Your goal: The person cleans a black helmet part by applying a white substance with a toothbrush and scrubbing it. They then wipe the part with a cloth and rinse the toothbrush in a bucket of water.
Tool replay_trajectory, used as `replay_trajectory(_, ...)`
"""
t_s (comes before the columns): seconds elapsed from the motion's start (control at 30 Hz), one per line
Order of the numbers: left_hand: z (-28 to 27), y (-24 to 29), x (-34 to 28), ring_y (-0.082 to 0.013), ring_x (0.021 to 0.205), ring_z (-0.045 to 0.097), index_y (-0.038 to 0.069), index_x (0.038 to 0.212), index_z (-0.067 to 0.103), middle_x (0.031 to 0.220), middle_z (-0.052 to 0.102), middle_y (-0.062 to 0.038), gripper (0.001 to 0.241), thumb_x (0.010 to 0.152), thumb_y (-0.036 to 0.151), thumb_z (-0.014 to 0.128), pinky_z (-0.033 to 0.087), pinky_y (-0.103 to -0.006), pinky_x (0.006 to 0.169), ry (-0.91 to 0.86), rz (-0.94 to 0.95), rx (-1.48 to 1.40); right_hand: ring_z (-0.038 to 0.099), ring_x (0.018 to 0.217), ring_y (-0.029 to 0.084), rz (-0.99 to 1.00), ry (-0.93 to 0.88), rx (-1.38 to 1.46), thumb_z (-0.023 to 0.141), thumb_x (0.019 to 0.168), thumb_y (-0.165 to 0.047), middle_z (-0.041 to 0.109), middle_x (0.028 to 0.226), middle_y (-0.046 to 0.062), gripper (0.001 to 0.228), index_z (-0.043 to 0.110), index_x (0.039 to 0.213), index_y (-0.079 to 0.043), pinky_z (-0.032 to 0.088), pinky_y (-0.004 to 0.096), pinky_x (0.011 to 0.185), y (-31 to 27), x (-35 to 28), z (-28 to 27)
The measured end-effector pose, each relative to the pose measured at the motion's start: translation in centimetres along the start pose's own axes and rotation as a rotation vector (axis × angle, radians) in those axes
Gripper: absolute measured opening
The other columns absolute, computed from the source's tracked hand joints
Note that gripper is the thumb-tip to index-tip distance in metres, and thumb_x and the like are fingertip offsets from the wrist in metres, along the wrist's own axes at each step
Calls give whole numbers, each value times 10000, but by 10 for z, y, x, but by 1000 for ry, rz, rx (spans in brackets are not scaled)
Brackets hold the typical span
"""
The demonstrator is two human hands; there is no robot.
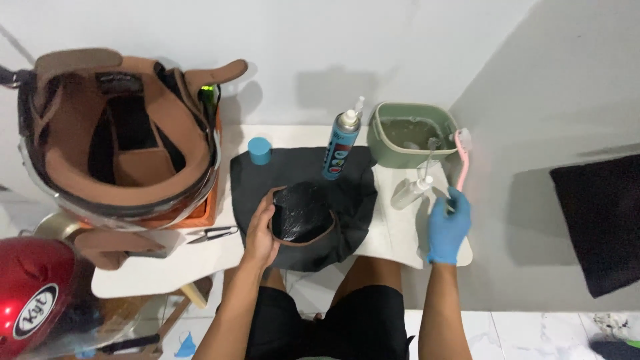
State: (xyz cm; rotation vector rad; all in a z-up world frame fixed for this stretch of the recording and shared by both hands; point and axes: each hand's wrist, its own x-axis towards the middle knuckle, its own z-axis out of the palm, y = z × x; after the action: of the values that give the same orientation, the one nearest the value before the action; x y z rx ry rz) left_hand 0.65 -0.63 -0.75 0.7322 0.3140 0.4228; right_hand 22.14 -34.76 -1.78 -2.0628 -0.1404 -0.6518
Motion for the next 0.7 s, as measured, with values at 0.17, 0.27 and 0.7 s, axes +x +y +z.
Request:
replay_trajectory(0.17, -28, -20, 11, -390, 1338, 521, 56, 1558, 358, 1514, 467, -273, 522, 1072, 228, 438, 514, -547, 1043, -16, 71, 14, 683, 895, 319, 140, -271, -26, 627, 1023, -192, 695, 961, 193, 192, 702, 1154, -73, 556, 458, 802, -132, -84, -32)
replay_trajectory(0.27, 1, 4, -4, -334, 1362, 512, 44, 1535, 395, 1501, 501, -221, 534, 1035, 230, 417, 450, -463, 1116, 44, 72, 47, 695, 860, 235, 230, -572, 15, 718, 906, -245, 711, 1053, 113, 287, 701, 1160, -112, 571, 380, 806, -150, -125, -25)
replay_trajectory(0.7, -13, -8, -2, -341, 1295, 556, 11, 1482, 455, 1429, 563, -251, 452, 1098, 247, 424, 518, -500, 1058, 36, 330, 192, 725, 863, 285, -93, -494, 73, 746, 928, -158, 715, 918, 109, 98, 751, 1011, -106, 589, 395, 790, -149, -123, 38)
